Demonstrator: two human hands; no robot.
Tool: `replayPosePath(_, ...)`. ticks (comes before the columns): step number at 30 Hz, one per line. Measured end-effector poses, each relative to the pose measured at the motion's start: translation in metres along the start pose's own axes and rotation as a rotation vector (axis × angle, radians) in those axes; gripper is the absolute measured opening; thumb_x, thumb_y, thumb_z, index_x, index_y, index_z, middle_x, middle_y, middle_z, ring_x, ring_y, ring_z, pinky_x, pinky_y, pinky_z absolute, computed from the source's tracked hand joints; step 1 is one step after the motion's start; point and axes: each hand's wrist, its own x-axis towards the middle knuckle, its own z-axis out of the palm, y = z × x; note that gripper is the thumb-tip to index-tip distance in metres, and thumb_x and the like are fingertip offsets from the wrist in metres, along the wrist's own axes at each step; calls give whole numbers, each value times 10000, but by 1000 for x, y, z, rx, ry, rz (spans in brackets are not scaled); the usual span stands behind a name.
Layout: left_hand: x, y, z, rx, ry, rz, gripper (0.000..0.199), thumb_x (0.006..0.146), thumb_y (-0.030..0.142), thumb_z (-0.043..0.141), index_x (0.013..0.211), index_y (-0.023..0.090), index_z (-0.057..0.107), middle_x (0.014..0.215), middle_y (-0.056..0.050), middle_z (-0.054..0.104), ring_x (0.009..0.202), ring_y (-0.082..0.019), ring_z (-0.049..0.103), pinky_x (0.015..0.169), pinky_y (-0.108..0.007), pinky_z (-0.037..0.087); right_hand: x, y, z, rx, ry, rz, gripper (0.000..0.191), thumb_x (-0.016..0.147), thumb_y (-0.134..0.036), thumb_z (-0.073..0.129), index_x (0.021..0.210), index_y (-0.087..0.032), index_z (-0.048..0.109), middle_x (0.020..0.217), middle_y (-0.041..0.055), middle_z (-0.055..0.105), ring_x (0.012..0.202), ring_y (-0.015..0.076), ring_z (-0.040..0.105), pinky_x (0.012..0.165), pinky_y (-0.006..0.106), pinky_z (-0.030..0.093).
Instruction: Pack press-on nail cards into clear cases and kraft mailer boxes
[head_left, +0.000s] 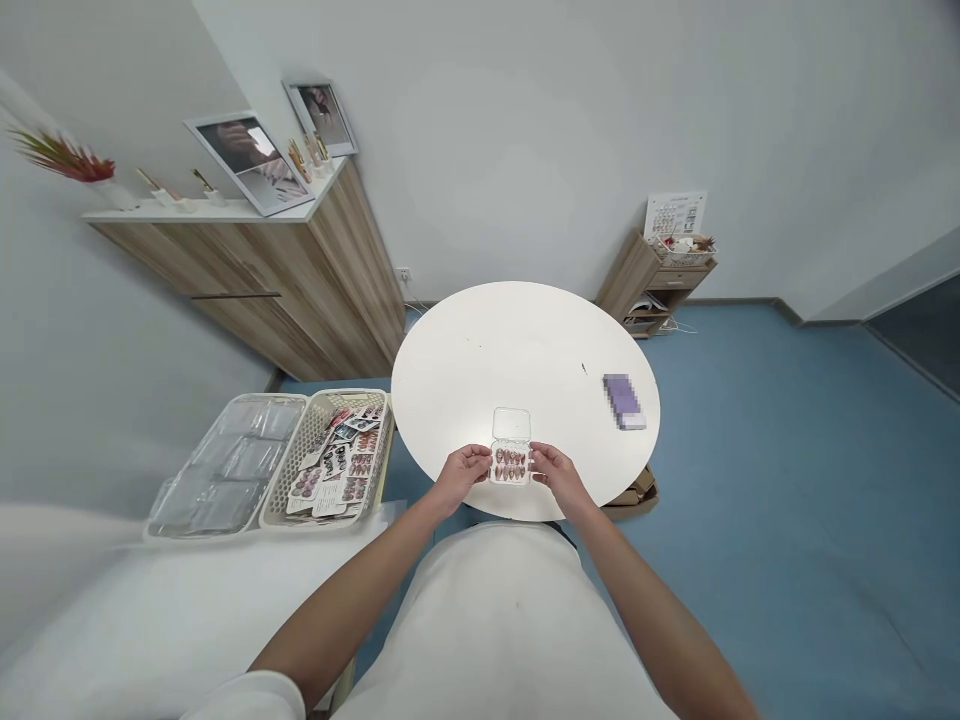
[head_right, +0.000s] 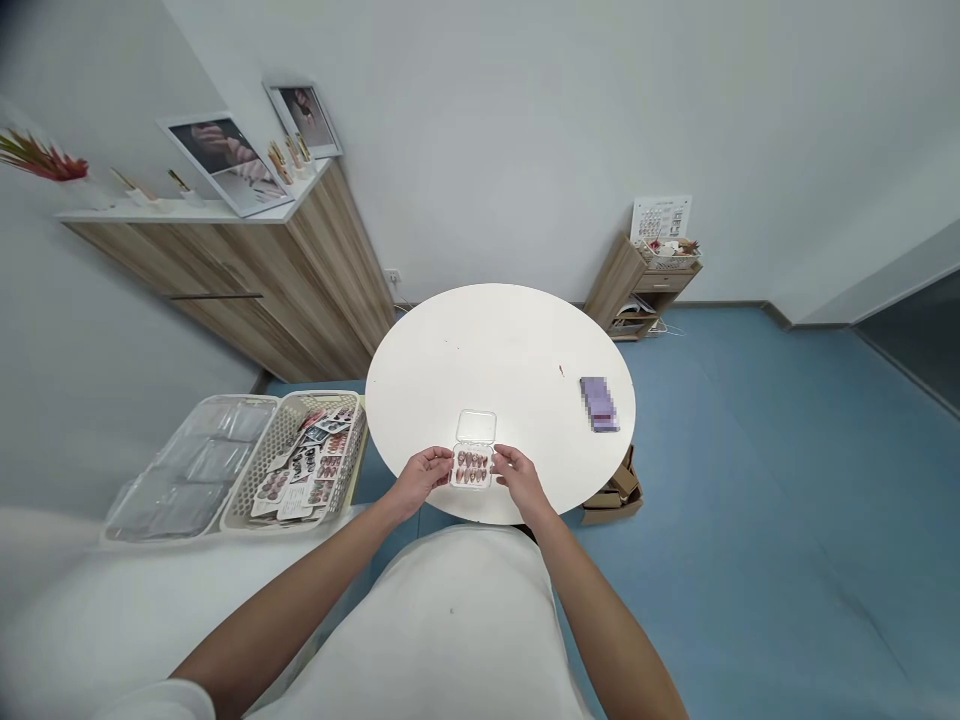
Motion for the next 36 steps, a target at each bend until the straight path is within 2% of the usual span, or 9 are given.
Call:
replayPosePath(3, -4, -1, 0, -16, -27, 2, 349, 600, 375, 710, 815, 147, 555, 698, -19, 621, 641, -102, 570, 656, -251, 430, 3, -9, 3, 78, -69, 61, 380, 708, -474, 565, 988, -220, 596, 982, 60, 621, 812, 165, 589, 740, 308, 451)
replayPosePath(8, -9, -5, 0, -45, -65, -20, 433, 609, 373, 714, 947, 155, 555, 765, -44, 651, 693, -123, 600, 691, -269, 435, 4, -14, 12, 113, -74, 2, 436, 674, -397, 614, 1073, -241, 539, 1045, 54, 614, 827, 164, 593, 718, 307, 466)
replayPosePath(12, -12, -6, 1, -111, -66, -51, 489, 595, 387, 724, 1000, 156, 573, 859, -71, 655, 753, -138, 609, 709, -268, 437, 4, -14, 15, 102, -80, -24, 367, 668, -390, 598, 1001, -238, 572, 1064, 54, 610, 816, 159, 591, 666, 285, 474)
replayPosePath(16, -15, -4, 1, -146, -67, -92, 470, 609, 382, 718, 1002, 158, 590, 871, -76, 653, 712, -122, 605, 672, -248, 442, 2, -11, 17, 157, -96, -1, 295, 642, -335, 617, 915, -223, 614, 943, 33, 644, 751, 149, 596, 646, 279, 470)
replayPosePath(22, -17, -2, 4, -170, -46, -123, 418, 638, 361, 704, 993, 171, 593, 872, -72, 646, 672, -103, 590, 627, -224, 446, -4, -6, 17, 264, -80, 25, 272, 623, -230, 579, 885, -192, 642, 935, 55, 648, 800, 171, 602, 696, 300, 482)
replayPosePath(25, -16, -3, 7, -193, -54, -122, 400, 639, 352, 704, 979, 175, 591, 870, -63, 638, 685, -100, 585, 638, -224, 449, -10, -5, 15, 281, -38, 12, 317, 660, -265, 546, 962, -201, 620, 1045, 62, 616, 843, 180, 606, 715, 311, 491)
replayPosePath(28, -15, -3, 11, -197, -54, -129, 371, 638, 354, 702, 952, 189, 590, 874, -46, 634, 702, -97, 581, 641, -217, 443, -20, -5, 13, 279, -2, 32, 409, 720, -372, 535, 1112, -252, 531, 1123, 51, 577, 868, 180, 611, 705, 314, 505)
replayPosePath(31, -14, -5, 15, -195, -50, -131, 365, 626, 355, 710, 929, 191, 592, 885, -43, 631, 711, -99, 579, 640, -215, 438, -31, -3, 10, 274, -33, 79, 475, 734, -426, 548, 1177, -276, 464, 1117, 51, 577, 871, 177, 617, 717, 321, 513)
replayPosePath(36, -11, -7, 22, -197, -46, -121, 359, 623, 384, 704, 909, 190, 606, 884, -40, 630, 723, -104, 577, 652, -223, 434, -36, 1, 1, 200, -58, 138, 509, 718, -406, 591, 1189, -278, 447, 1020, 38, 609, 843, 172, 631, 753, 344, 512)
